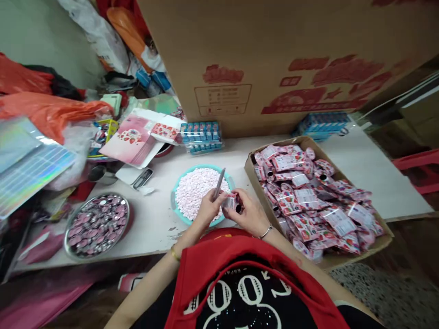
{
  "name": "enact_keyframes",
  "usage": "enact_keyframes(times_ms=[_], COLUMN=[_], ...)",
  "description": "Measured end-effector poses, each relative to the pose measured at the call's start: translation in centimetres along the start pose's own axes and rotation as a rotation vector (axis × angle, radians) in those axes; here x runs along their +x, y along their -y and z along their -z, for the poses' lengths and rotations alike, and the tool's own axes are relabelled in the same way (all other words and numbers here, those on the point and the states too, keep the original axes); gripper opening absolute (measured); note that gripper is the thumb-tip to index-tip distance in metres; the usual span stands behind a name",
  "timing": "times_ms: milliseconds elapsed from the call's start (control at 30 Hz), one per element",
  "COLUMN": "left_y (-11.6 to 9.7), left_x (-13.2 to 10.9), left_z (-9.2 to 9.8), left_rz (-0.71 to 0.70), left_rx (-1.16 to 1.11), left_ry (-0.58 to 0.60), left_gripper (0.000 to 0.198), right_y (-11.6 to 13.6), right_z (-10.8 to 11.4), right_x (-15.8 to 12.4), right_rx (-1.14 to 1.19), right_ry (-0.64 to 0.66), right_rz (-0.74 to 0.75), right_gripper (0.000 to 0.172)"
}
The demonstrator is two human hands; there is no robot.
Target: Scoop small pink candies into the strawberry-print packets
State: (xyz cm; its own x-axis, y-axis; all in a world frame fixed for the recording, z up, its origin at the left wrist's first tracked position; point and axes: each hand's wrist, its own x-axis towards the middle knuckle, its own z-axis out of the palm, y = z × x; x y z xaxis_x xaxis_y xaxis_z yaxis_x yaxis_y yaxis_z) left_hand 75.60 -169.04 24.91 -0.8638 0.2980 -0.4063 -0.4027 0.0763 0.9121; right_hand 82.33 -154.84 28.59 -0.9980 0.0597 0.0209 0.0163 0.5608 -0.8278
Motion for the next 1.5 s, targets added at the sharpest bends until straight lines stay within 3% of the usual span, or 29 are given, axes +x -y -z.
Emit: enact_keyframes(times_ms=[133,200,300,400,467,567,667,733,833,900,1000,1233,1500], left_y=[2.0,2.9,4.1,5.0,5.1,4.1,2.6,1.8,1.6,2.1,3.8,8.8,10.6], left_x=[-0.3,-0.5,-0.5,0.3,0.8,0.6,-1.1,-2.9,-5.3,-6.0,-5.2,0.4,3.6], left_z=[0.6,0.6,0.4,0.5,1.5,5.0,10.9,15.4,20.4,22.0,21.7,17.1,14.0], left_rz=[0.199,0.311,0.271,0.107,-0.011,-0.164,-0.226,-0.187,-0.083,-0.050,-0.034,-0.191,-0.220], left_rx=[-0.131,-0.179,-0.131,0.081,0.245,0.452,0.638,0.799,1.000,1.108,1.250,1.201,1.245], left_ry=[0.046,0.119,0.124,-0.011,-0.096,-0.109,-0.113,-0.143,-0.146,-0.106,-0.042,-0.020,-0.036], left_gripper=[0.049,0.050,0.047,0.043,0.041,0.035,0.037,0.041,0.040,0.035,0.028,0.025,0.012], right_y=[-0.6,-1.7,-3.7,-5.0,-5.4,-5.7,-6.5,-7.3,-8.3,-8.7,-9.2,-10.6,-11.8], right_z=[-1.7,-1.7,-1.5,-2.0,-2.6,-3.5,-4.0,-4.0,-3.9,-4.0,-4.6,-6.5,-7.6], right_x=[-0.2,-0.3,-0.3,-0.1,0.1,0.3,1.0,1.7,2.9,3.5,4.2,5.5,6.1], right_rx=[0.633,0.795,0.695,0.372,0.322,0.479,0.662,0.810,0.957,0.971,0.899,0.695,0.544], right_ry=[0.276,0.390,0.378,0.252,0.216,0.172,0.003,-0.072,-0.085,-0.055,-0.034,0.005,0.109], right_rz=[-0.147,-0.181,-0.107,0.085,0.139,-0.067,-0.380,-0.510,-0.573,-0.555,-0.489,-0.336,-0.222], right_gripper=[0.069,0.072,0.062,0.049,0.046,0.041,0.044,0.047,0.049,0.050,0.051,0.049,0.044])
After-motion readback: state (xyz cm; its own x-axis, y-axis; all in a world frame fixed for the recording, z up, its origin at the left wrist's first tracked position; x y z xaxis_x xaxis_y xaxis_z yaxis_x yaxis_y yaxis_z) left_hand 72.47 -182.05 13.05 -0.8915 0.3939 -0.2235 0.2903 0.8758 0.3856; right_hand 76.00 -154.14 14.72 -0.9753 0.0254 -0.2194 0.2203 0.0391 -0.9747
